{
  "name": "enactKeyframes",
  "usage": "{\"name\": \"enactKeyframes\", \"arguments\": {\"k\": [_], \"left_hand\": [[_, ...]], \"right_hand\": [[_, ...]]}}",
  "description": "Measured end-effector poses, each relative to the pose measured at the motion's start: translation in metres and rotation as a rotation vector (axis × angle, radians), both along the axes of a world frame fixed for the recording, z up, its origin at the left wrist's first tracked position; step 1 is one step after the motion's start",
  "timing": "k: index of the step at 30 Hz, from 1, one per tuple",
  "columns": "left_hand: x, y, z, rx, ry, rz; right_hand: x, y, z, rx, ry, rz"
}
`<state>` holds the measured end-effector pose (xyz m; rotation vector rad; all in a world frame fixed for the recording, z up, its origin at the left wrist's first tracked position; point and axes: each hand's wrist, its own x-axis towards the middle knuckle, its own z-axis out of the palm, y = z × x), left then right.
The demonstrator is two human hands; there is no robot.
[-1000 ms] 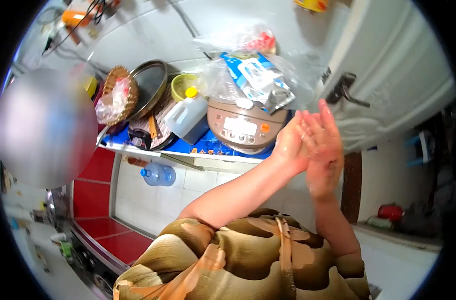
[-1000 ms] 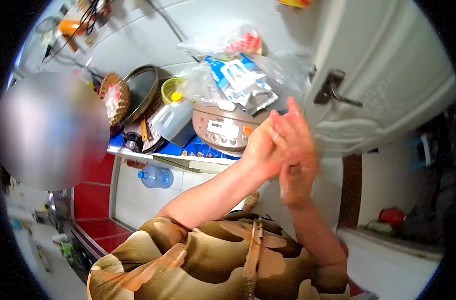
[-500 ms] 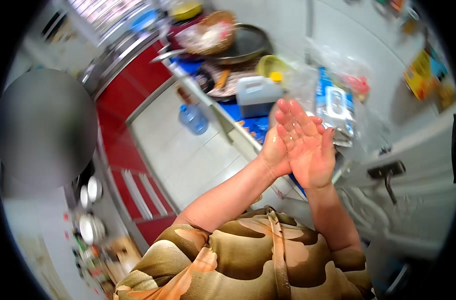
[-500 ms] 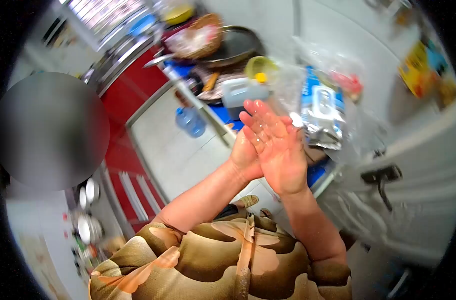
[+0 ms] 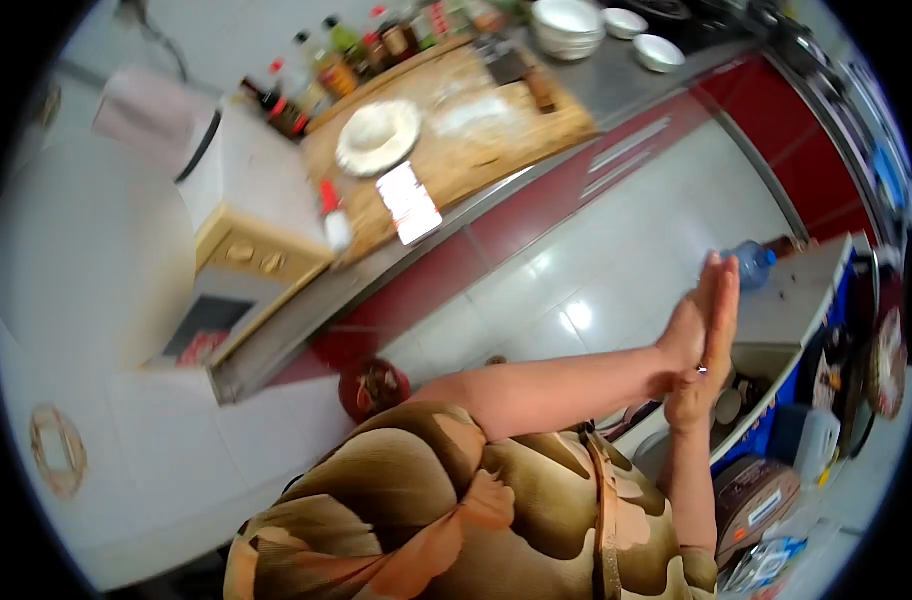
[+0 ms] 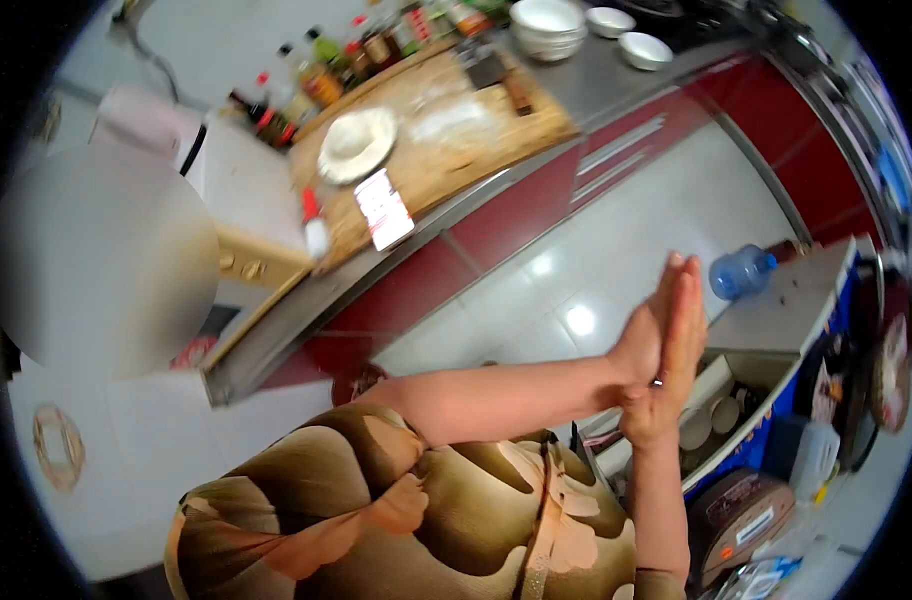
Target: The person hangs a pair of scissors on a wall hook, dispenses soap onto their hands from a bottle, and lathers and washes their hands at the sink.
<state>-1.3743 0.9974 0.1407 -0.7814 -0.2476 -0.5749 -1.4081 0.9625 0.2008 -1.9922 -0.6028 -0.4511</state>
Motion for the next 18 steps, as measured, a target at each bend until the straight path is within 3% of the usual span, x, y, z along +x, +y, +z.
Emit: {"name": "enactKeyframes", "arguments": {"k": [1,3,7,8,9,10,12,14,16,17,18], "left_hand": [[-0.002,0.034,0.009,0.691,0.098,0.2],[-0.008,0.101,0.012,0.97,0.183,0.206],[-0.033,0.201,-0.001,1.131,0.279,0.309],[-0.04,0.22,-0.007,1.086,0.3,0.335],[-0.049,0.242,-0.019,0.866,0.303,0.346],[-0.06,0.259,-0.017,0.874,0.325,0.423],[-0.085,0.295,-0.01,0.87,0.541,0.415],[-0.117,0.318,-0.031,0.999,0.441,0.619],[-0.148,0.336,0.019,0.923,0.598,0.728],[-0.165,0.339,0.066,1.159,0.803,0.841],[-0.18,0.35,0.059,1.156,0.806,0.875]], "right_hand": [[0.004,0.026,-0.004,-0.004,0.004,0.081],[0.005,0.073,-0.012,-0.07,0.025,0.223],[-0.005,0.144,-0.027,-0.11,0.087,0.584],[-0.006,0.159,-0.027,-0.064,0.132,0.702],[-0.005,0.174,-0.035,-0.006,0.098,0.814],[-0.007,0.19,-0.033,0.006,0.081,0.891],[-0.018,0.23,-0.028,0.176,0.306,1.135],[-0.035,0.261,-0.005,0.22,0.384,1.216],[-0.054,0.293,0.014,0.277,0.418,1.374],[-0.061,0.311,0.025,0.275,0.3,1.463],[-0.069,0.327,0.038,0.274,0.287,1.492]]}}
